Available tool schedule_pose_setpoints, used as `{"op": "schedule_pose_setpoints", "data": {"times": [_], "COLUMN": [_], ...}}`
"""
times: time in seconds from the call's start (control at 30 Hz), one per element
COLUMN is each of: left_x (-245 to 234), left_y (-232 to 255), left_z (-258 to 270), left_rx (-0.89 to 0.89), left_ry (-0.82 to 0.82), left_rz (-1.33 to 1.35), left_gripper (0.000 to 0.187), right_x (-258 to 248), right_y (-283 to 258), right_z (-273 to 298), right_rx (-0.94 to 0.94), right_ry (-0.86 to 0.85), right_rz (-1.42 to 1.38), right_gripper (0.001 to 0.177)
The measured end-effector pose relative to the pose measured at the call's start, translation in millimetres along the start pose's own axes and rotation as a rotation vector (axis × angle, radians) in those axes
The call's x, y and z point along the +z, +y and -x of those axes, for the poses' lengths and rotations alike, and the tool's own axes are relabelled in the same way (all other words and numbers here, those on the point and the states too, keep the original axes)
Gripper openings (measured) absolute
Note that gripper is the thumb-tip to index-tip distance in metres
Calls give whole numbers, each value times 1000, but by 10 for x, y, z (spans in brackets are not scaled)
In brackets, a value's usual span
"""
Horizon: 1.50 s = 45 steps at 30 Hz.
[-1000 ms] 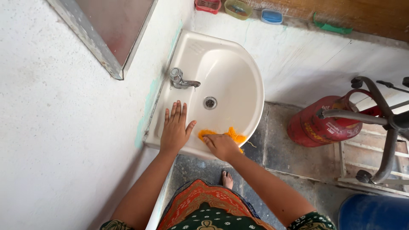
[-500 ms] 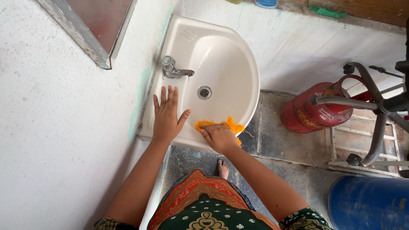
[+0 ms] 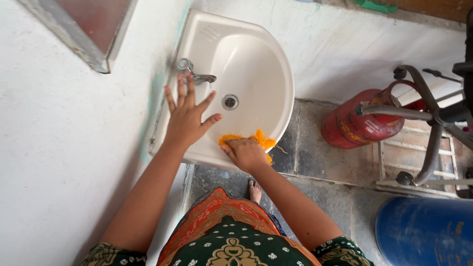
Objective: The person scrubs the inside of a white wall-mounted sink with a yellow cloth. They wipe the basin, the faucet, and the surrounding edges, occasionally rinsing the cloth under running water.
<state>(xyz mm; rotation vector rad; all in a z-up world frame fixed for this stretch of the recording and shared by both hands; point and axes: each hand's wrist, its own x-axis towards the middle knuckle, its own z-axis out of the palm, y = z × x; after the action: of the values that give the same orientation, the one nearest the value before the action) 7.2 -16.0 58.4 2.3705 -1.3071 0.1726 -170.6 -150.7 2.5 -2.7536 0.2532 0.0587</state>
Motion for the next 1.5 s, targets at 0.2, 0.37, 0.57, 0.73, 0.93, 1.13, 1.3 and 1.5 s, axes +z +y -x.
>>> {"op": "schedule_pose_setpoints", "data": {"times": [0.2,0.37,0.57,0.73,0.93,1.13,1.3,1.5], "left_x": [432,602,614,595,431,-146,-416,-305], "left_y": [-62,-122,-110,-117,-36,296,588,540], "left_z": [236,414,478,502,422,-69,-486,-706], "left_rx": [-53,-36,16,-17,12,119,337,494], "left_ry": [-7,-20,-5,13,68,54,-79,-52], "left_rz": [32,-66,-67,-29,-160,-128,-123,-194], "left_gripper": [88,92,98,98,86,94,94,93], "right_x": [12,-91,-41,6,86,9,87,131], "right_y": [246,784,579,305,54,9,28,51], "right_z": [-92,-198,-170,-126,-21,-11,-14,-18], "right_rx": [22,32,87,103,7,113,26,51], "right_ry": [-116,-61,3,-3,92,-78,92,63], "right_rz": [10,144,204,108,30,74,79,95], "right_gripper": [50,49,52,53,50,48,47,47]}}
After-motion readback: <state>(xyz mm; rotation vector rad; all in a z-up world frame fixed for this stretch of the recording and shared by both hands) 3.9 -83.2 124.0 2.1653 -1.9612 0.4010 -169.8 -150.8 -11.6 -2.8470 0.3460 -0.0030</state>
